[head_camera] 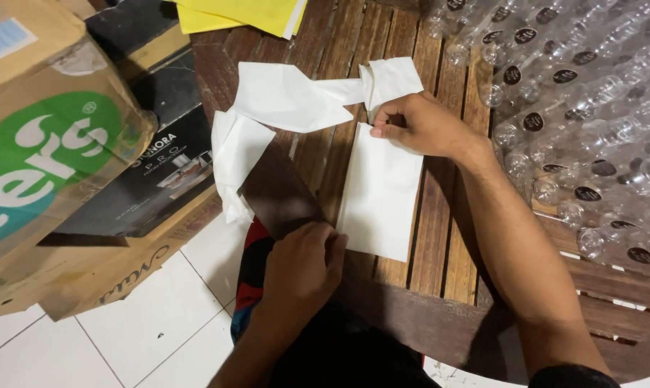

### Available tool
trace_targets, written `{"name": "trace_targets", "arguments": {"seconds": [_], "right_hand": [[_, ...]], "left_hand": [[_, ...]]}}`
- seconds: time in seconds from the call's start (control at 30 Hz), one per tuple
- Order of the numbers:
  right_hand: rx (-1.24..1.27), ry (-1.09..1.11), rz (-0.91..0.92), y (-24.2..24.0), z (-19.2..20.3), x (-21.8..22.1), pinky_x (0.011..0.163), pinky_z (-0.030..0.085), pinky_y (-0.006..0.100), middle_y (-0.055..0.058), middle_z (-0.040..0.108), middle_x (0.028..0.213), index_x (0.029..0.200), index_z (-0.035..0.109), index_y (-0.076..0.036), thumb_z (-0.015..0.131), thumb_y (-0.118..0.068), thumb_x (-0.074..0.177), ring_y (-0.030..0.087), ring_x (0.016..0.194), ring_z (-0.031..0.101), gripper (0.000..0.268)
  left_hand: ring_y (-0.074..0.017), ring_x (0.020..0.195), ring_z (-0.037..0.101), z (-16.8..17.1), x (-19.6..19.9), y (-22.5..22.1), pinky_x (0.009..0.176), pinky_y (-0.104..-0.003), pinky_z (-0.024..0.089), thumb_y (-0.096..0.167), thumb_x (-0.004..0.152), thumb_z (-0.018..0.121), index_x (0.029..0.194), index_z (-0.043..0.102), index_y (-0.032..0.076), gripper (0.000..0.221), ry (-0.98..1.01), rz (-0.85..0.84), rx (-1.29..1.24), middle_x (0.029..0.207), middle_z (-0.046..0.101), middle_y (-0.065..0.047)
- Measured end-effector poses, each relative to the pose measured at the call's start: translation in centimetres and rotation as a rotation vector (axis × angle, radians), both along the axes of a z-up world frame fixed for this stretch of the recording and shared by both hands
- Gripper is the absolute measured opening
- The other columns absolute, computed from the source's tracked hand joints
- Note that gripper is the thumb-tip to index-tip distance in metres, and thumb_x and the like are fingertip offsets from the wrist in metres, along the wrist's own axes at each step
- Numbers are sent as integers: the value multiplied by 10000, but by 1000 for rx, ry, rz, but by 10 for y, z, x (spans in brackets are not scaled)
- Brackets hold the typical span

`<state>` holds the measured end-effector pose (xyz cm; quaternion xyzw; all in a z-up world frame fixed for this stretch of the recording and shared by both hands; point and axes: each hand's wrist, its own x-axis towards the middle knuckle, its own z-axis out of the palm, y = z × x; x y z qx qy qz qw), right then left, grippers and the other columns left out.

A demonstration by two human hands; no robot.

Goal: Folding white paper napkins and stacking them on a wooden table in a production area.

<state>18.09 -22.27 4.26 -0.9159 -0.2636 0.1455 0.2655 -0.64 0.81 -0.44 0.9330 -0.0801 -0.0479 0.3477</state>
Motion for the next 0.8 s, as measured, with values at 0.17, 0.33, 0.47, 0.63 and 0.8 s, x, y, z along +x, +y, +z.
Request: {"name": "trace_targets", "arguments": {"seconds": [0.17,0.33,0.47,0.63,0.8], "right_hand": [[47,-32,16,-2,-7,4,872,538,327,2,773,930,955,742,-92,717,-186,958,136,881,705,97],[69,-52,20,-3,-12,7,879,546,336,14,783,938,956,757,-92,737,-184,943,147,891,722,95],[59,-65,24,-3,-15,8,925,551,361,32,788,959,968,760,-91,750,-177,928,168,920,735,95],[80,-74,18,-1,-12,7,858,553,312,13,786,922,947,766,-84,758,-155,926,134,886,727,74],[52,-94,6,-1,-13,7,890,532,341,16,785,941,946,760,-85,767,-188,920,156,902,724,107]], "left_hand": [[-330,678,646,-1,2,2,576,-517,458,321,985,550,757,576,121,304,-7,-3,-26,758,655,-48],[-288,666,646,-4,4,3,569,-482,474,325,993,545,767,588,124,305,8,-10,-22,768,648,-32],[-324,737,662,-7,4,3,602,-523,475,322,980,542,796,612,121,282,23,-2,-19,811,677,-42],[-324,692,645,-4,4,2,576,-517,465,328,996,546,757,566,119,318,34,2,-8,789,652,-38],[-331,673,649,-6,2,0,558,-524,464,312,987,561,767,585,123,290,-20,26,-25,781,646,-39]]}}
